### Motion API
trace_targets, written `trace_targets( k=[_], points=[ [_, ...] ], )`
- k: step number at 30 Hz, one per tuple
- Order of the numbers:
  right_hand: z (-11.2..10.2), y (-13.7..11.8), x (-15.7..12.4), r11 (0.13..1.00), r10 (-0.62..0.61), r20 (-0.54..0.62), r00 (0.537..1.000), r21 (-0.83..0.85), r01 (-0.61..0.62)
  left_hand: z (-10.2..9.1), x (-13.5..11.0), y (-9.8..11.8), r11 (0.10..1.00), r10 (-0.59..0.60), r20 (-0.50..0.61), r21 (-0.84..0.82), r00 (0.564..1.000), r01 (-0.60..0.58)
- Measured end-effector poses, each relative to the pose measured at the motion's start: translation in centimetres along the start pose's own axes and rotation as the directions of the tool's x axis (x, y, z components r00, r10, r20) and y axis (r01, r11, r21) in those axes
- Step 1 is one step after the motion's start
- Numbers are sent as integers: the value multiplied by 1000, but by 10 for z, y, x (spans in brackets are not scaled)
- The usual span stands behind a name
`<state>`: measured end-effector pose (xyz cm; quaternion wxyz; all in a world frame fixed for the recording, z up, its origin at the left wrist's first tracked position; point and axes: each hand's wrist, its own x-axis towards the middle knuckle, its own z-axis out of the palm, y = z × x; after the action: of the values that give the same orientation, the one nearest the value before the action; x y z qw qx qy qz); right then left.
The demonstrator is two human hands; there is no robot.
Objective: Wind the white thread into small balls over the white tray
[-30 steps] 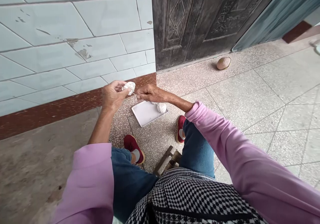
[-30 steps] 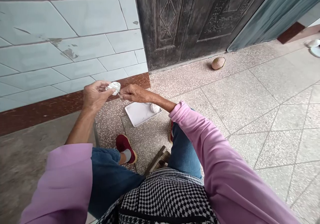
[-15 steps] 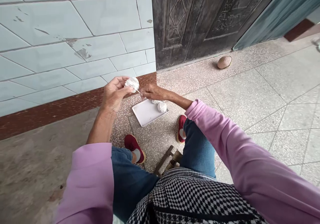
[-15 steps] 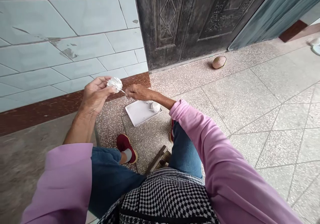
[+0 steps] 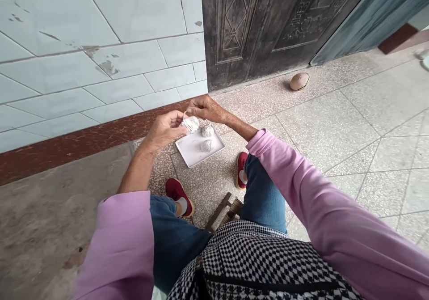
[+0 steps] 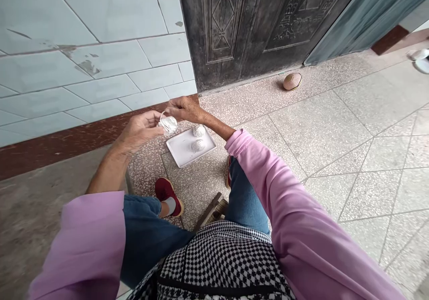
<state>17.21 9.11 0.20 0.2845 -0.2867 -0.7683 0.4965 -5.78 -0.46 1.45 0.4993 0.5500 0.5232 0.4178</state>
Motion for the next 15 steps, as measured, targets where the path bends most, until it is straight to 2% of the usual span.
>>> trace_targets(
  k=[4, 7, 11, 13, 15],
  points=[
    [5, 0, -6, 994, 42, 89, 995, -100, -33, -5, 5, 1, 950, -17, -190, -309, 982, -43],
    [20, -7, -12, 984, -8, 220, 976, -171, 46, -7, 13, -3, 921, -41, -335, -377, 941, -94],
    [38, -28, -20, 976, -91, 371, 924, -150, 157, -10, 25, -12, 955, -1, -507, -256, 862, -149],
    [38, -39, -22, 981, -119, 343, 932, -105, 164, -11, 28, -17, 978, 63, -557, -130, 828, -162],
    [31, -43, -19, 987, -134, 232, 964, -60, 152, -10, 27, -19, 986, 125, -535, -27, 836, -164]
  ],
)
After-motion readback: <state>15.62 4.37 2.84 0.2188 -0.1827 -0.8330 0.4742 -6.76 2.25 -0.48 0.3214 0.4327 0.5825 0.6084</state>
